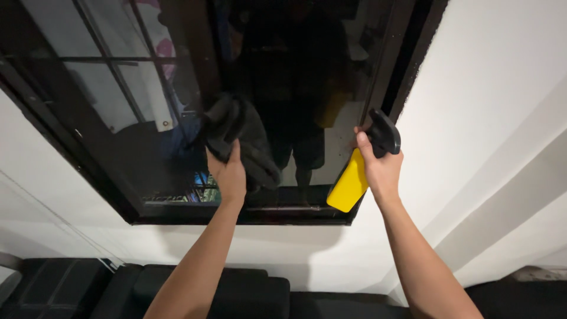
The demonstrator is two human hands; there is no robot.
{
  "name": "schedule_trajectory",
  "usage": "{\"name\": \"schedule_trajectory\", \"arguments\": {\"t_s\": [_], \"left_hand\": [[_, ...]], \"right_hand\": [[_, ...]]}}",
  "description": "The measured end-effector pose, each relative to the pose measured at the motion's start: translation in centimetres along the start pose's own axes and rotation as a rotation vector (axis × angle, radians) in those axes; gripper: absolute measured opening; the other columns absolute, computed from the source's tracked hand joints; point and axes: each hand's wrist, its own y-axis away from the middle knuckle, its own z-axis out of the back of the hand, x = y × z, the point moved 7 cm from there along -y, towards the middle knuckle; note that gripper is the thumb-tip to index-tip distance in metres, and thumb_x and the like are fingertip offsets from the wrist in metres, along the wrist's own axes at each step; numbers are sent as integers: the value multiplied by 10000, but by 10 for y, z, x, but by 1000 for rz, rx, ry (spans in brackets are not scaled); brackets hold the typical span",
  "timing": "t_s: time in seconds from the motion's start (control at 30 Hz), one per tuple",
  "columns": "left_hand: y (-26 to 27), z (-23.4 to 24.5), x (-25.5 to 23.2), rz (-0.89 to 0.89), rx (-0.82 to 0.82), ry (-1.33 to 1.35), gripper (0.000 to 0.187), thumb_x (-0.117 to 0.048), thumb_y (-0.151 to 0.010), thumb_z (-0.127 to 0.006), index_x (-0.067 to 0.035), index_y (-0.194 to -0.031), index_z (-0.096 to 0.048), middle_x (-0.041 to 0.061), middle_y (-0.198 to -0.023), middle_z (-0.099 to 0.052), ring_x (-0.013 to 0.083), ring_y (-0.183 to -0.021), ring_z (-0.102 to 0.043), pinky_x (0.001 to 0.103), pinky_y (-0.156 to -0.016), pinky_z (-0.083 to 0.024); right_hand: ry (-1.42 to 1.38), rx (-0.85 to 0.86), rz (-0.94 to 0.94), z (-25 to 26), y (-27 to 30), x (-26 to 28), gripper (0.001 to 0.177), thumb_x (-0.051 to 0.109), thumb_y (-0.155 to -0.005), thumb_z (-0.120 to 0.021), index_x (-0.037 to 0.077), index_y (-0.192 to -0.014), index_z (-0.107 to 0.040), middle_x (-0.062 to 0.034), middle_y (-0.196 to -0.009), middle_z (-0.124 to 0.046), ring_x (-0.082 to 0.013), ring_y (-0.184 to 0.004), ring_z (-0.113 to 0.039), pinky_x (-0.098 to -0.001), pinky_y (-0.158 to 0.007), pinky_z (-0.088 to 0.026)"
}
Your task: Wiping a glass sliding door with a cloth and cleaning spray
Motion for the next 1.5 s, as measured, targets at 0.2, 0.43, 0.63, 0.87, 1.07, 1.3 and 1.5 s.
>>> {"name": "schedule_trajectory", "arguments": {"t_s": [0.2,0.43,0.63,0.87,1.07,1.3,1.5], "left_hand": [[3,14,9,57,16,87,504,-180,-976,-700,14,-1412,-537,140,-1392,-637,274,-1286,-586,341,-1090,-412],[8,26,11,115,-36,-20,515,-203,-972,-700,10,-1410,-534,133,-1366,-641,279,-1259,-590,361,-1078,-411],[13,32,19,132,-33,-49,554,-188,-967,-689,1,-1451,-496,141,-1403,-610,292,-1284,-566,370,-1093,-397],[15,47,30,96,-55,-80,538,-178,-968,-707,5,-1438,-521,151,-1410,-635,311,-1297,-590,382,-1107,-414],[9,60,26,135,-95,-101,536,-187,-959,-700,4,-1429,-526,168,-1402,-635,322,-1283,-589,387,-1096,-414],[3,75,17,72,-141,-139,596,-171,-945,-708,22,-1463,-486,176,-1436,-614,350,-1308,-579,385,-1117,-409],[1,81,21,-34,-156,-135,646,-136,-956,-715,48,-1499,-416,193,-1507,-517,353,-1383,-495,390,-1172,-343]], "right_hand": [[24,-62,-62,-2,-2,-3,324,240,-1005,-686,3,-1225,-666,-79,-1111,-771,-166,-930,-747,-312,-876,-581],[223,-98,40,6,0,-18,460,297,-988,-728,-7,-1319,-629,-88,-983,-723,-194,-922,-701,-333,-849,-552],[152,-30,-19,-8,7,-6,404,305,-981,-724,-2,-1234,-651,-58,-950,-729,-174,-898,-732,-310,-817,-567],[184,117,108,-50,13,12,387,224,-987,-746,6,-1298,-669,-62,-929,-765,-131,-844,-704,-283,-804,-553],[122,189,68,-81,15,0,257,218,-989,-757,2,-1127,-732,-67,-925,-783,-139,-849,-721,-282,-805,-566],[-146,259,18,-114,18,14,267,225,-946,-732,29,-1120,-686,-27,-988,-760,-122,-868,-732,-271,-808,-585],[207,283,13,-115,27,-13,236,201,-924,-779,13,-1058,-732,-81,-847,-746,-162,-768,-699,-306,-732,-550]]}}
